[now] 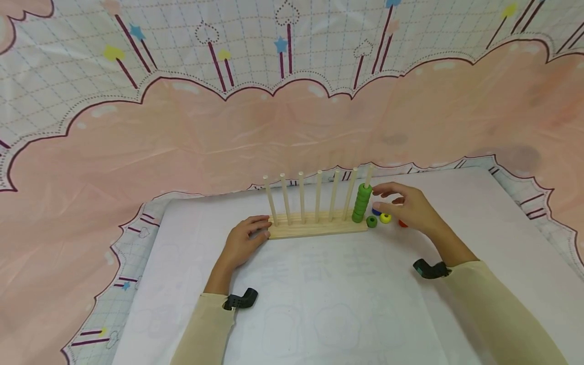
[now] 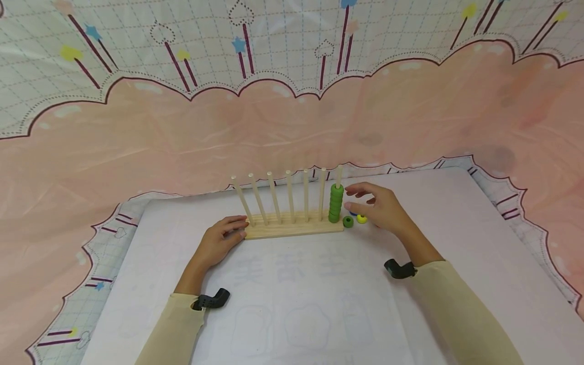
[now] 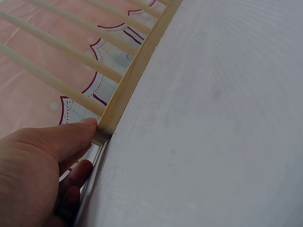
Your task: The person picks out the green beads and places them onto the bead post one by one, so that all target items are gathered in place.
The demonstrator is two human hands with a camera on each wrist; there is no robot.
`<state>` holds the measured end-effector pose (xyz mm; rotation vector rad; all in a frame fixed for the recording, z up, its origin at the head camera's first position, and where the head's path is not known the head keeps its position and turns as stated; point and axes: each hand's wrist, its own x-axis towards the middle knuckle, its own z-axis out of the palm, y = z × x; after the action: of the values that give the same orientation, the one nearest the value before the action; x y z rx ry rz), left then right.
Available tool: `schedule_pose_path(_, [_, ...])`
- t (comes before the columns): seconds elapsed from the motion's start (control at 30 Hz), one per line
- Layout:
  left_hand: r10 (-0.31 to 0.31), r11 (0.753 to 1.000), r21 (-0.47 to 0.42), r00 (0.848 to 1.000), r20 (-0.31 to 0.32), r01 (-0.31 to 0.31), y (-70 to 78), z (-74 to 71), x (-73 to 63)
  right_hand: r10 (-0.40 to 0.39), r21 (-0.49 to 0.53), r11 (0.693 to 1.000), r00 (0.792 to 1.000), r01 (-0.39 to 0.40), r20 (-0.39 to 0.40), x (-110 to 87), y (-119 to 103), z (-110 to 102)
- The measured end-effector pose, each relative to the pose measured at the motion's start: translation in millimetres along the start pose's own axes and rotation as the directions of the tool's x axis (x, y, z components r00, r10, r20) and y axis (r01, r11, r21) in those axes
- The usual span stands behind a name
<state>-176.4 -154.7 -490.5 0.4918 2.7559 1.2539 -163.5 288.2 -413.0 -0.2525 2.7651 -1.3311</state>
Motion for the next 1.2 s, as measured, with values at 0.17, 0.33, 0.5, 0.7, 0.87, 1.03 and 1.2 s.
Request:
schedule_pose_path(0.17, [-0.005,1.000,-0.005,1.000,0.002,0.005,0.2,0.0,0.1,-0.034,-0.035,0.999,0.999,0.035,0.029,-0.9,6.1,-2.1])
schedule_pose_path(0.33, [-0.004,1.000,-0.005,1.000,0.003,0.004,-0.7,0.0,0.2,-0.042,-0.079,0.996,0.998,0.045,0.036,0.5,12.3,-1.5])
schedule_pose_path(0.5, [0.004,1.000,0.005,1.000,0.005,-0.004,-2.3,0.4,0.5,-0.037,-0.140,0.989,0.998,0.044,0.052,2.4,20.3,-0.2])
schedule_pose_path(0.7, [0.005,1.000,0.010,1.000,0.009,-0.005,-2.1,0.5,0.7,-0.056,-0.196,0.978,0.995,0.072,0.084,4.5,23.6,0.6])
schedule_pose_path(0.87, [0.002,1.000,0.014,1.000,0.008,-0.002,-1.9,0.6,0.7,-0.102,-0.261,0.957,0.989,0.128,0.111,7.6,25.7,3.2])
schedule_pose_path(1.03, [0.003,1.000,0.008,1.000,0.004,-0.003,-1.9,0.6,0.6,-0.086,-0.314,0.941,0.988,0.123,0.129,9.9,29.3,6.7])
schedule_pose_path(1.2, [0.009,1.000,0.008,1.000,0.004,-0.009,-1.7,0.4,-0.2,-0.057,-0.353,0.930,0.989,0.101,0.133,10.9,32.0,9.3])
